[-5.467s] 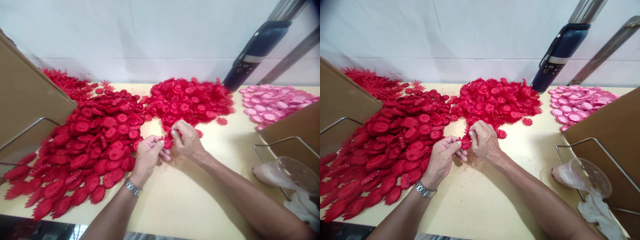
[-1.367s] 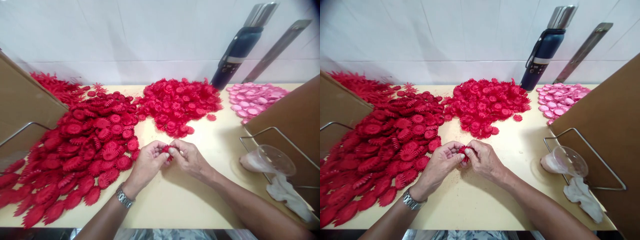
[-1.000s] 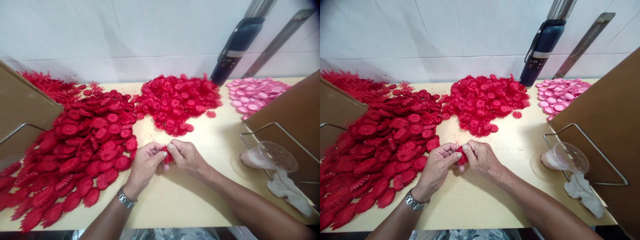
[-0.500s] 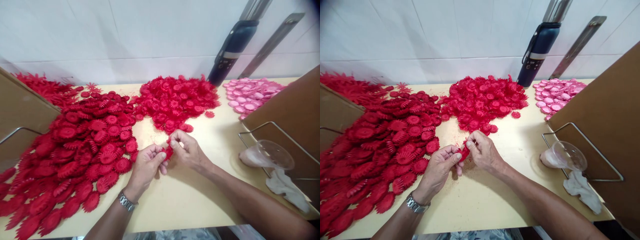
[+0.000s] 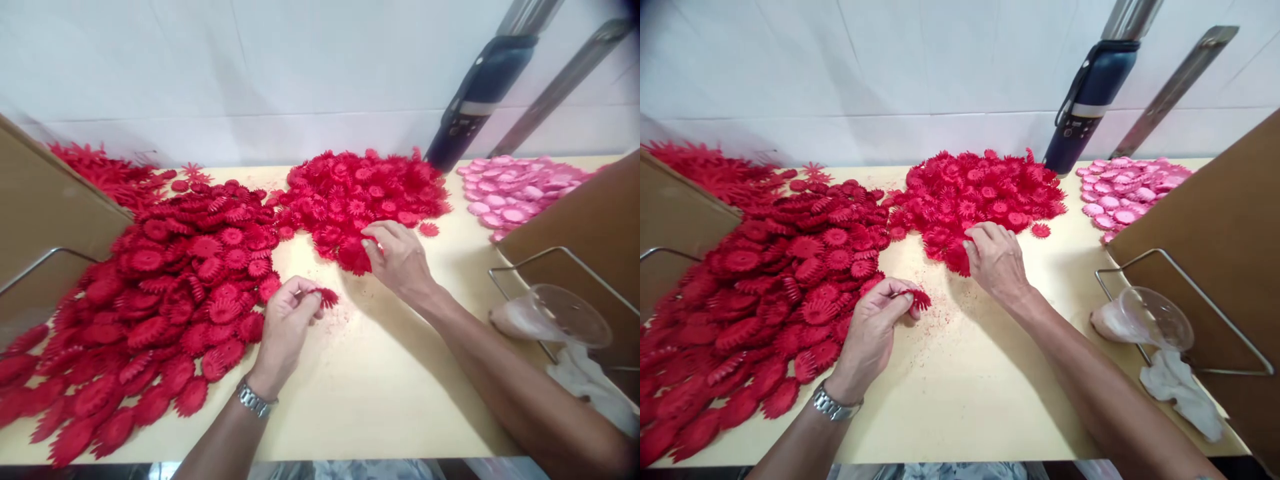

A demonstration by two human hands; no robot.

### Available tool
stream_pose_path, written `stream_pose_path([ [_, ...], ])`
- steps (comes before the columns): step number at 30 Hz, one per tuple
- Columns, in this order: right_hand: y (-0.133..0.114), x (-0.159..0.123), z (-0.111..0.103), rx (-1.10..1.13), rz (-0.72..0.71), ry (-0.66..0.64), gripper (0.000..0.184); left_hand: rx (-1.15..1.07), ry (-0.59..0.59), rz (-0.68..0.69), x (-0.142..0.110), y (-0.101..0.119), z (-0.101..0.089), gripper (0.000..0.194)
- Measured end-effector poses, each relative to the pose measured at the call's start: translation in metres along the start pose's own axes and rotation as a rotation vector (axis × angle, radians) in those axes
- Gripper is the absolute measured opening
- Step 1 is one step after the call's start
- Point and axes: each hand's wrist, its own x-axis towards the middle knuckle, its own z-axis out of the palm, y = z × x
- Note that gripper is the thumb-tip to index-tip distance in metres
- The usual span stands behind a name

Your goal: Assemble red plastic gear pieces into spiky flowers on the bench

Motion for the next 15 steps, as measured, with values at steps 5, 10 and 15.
stream_pose_path([
  [5, -0.025, -0.003, -0.009, 0.401, -0.052, -0.095, 0.016, -0.033, 0.02, 0.013, 0.0, 0.0, 0.002, 0.011],
  [10, -0.039, -0.005, -0.015, 0.654, 0.045, -0.288, 0.02, -0.088, 0.034, -0.035, 0.001, 0.0, 0.002, 0.012],
  [15, -0.039, -0.004, -0.017, 0.695, 0.072, -0.333, 0.021, -0.055, 0.002, -0.057, 0.003, -0.004, 0.0, 0.01],
])
